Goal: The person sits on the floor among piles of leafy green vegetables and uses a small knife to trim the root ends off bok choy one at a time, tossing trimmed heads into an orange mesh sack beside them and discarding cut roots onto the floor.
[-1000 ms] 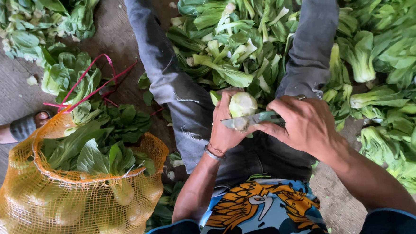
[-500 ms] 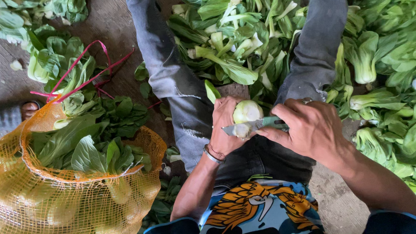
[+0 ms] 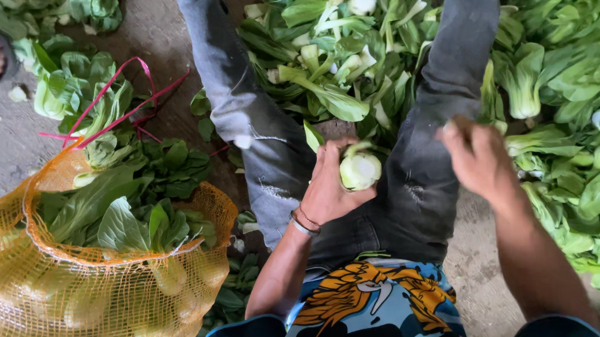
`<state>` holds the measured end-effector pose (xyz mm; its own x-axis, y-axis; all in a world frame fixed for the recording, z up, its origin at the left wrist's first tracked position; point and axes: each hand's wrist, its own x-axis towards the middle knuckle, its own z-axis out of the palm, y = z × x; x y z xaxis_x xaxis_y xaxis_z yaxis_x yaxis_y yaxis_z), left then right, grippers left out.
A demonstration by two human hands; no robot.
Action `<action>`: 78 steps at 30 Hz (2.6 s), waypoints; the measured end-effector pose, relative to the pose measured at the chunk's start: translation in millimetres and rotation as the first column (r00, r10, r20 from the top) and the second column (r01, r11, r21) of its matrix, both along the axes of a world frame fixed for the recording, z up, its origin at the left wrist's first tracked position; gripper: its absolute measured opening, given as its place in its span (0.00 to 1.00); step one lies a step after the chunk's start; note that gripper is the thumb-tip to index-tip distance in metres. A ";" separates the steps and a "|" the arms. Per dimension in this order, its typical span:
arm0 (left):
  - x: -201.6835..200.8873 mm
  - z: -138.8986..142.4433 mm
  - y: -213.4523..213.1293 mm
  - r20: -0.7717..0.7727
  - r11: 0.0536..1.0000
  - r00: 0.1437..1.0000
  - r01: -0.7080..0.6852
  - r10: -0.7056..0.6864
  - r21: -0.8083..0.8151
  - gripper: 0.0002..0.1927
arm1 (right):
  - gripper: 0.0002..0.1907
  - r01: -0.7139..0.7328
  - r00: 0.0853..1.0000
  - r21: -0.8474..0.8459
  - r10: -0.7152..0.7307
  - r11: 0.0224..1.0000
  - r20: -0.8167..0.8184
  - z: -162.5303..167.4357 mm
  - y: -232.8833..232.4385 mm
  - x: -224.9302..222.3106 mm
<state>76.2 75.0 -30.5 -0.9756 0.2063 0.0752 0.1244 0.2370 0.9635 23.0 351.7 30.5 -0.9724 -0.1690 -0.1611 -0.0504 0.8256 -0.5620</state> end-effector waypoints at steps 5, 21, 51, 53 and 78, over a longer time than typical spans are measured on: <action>0.9 -7.3 20.0 0.099 0.990 0.988 0.124 -0.118 -0.064 0.53 | 0.34 -0.115 0.986 -0.431 0.156 0.895 0.060 -13.6 -41.5 43.2; -61.9 -133.8 -20.6 0.477 0.501 0.877 -0.438 0.056 0.746 0.41 | 0.29 0.473 0.880 -0.473 -0.421 0.743 0.218 -40.8 13.5 47.4; 36.9 -163.8 -188.9 -0.019 0.263 0.535 -0.446 0.844 -0.855 0.42 | 0.18 0.689 0.724 -0.639 -0.280 0.342 0.630 -102.2 15.2 24.0; 36.0 -178.5 -203.6 0.032 0.244 0.337 -0.611 0.941 -0.753 0.45 | 0.17 0.624 0.771 -0.680 -0.158 0.385 0.617 -123.4 1.5 24.1; -48.3 -171.2 -367.2 -0.061 -0.115 -0.120 -0.526 0.991 -0.843 0.28 | 0.12 0.690 0.625 -0.332 -0.299 0.643 0.722 -184.0 -26.7 11.0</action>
